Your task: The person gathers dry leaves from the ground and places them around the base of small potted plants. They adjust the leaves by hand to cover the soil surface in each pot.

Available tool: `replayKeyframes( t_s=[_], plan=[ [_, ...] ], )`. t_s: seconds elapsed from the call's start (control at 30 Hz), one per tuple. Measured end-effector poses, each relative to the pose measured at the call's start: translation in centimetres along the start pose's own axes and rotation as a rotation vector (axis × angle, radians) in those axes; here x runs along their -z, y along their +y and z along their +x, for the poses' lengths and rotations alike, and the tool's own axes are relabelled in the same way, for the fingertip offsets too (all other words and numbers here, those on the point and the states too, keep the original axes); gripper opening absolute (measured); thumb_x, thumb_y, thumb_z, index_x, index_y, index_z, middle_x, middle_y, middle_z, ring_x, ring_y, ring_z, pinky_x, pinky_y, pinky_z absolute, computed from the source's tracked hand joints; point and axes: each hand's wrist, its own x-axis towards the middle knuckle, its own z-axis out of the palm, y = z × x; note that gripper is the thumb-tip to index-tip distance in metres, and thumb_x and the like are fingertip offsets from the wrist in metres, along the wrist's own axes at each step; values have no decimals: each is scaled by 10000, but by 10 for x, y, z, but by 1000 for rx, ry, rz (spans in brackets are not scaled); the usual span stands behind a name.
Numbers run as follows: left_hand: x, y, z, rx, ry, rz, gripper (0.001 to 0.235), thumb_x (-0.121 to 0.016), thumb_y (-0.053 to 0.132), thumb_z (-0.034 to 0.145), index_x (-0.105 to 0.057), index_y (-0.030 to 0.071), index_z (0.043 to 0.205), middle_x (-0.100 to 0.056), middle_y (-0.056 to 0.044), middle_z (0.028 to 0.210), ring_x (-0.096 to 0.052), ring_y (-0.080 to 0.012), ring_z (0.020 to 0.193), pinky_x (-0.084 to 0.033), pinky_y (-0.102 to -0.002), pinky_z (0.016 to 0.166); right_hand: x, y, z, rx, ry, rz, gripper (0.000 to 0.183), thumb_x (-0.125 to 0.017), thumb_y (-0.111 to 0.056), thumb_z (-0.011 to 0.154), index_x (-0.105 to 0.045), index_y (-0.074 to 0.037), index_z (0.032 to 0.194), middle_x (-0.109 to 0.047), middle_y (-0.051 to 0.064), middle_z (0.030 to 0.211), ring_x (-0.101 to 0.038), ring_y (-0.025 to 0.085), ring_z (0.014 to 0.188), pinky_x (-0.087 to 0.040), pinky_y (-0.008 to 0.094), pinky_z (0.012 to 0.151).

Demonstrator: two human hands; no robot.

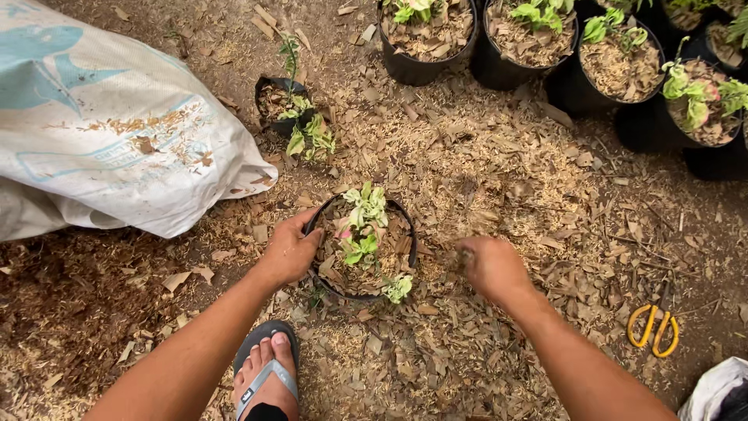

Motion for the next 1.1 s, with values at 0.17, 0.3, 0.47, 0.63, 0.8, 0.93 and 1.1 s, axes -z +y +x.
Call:
replayKeyframes(
  t_s=[0.17,0.3,0.47,0.63,0.8,0.93,1.1],
  plan=[
    [-3,-3,4,-106,-2,-41,427,-604,75,959,-656,152,1376,-638,42,746,-504,-47,592,-451,-250,553,27,-38,-22,43,2,420,265,-615,-235,995,-731,-204,1230,-750,120,1034,-503,115,592,-449,251,502],
    [-4,-6,5,-115,17,-99,414,-611,69,953,-671,138,1357,-637,67,757,-504,-34,605,-445,-241,553,21,-57,-25,206,86,424,388,-618,-242,979,-612,-191,1364,-717,105,1096,-600,172,646,-561,328,609],
    [-5,-5,2,-97,20,-76,407,-609,77,959,-681,145,1353,-640,65,750,-502,-37,604,-449,-234,555,-10,-45,-31,694,417,37,515,-589,-181,972,-498,-103,1473,-597,214,1388,-608,371,1240,-496,523,1032],
    [-2,2,1,33,-12,-83,407,-599,100,970,-665,185,1362,-624,40,703,-494,-74,569,-429,-272,532,-24,-28,-33,651,449,-28,440,-582,-131,939,-539,-139,1377,-397,194,1568,-481,394,1376,-425,513,1122],
    [0,13,3,-75,18,32,398,-598,96,960,-671,185,1341,-626,68,700,-507,-58,592,-458,-261,559,-14,-31,-10,750,353,-156,435,-604,-175,955,-547,-175,1386,-317,179,1628,-447,373,1411,-362,541,1165],
    [3,13,1,67,11,144,350,-604,143,979,-696,189,1314,-563,-13,628,-469,-122,550,-410,-311,535,6,-26,15,396,458,-176,595,-599,-302,968,-419,-160,1518,-216,170,1663,-328,419,1462,-326,522,1204],
    [4,15,-1,-32,36,80,317,-598,159,976,-711,159,1272,-565,38,644,-498,-79,571,-431,-276,521,-7,-5,16,145,3,-409,801,-500,-544,979,-155,-231,1631,-3,137,1703,-147,364,1532,-202,558,1219]
  ],
)
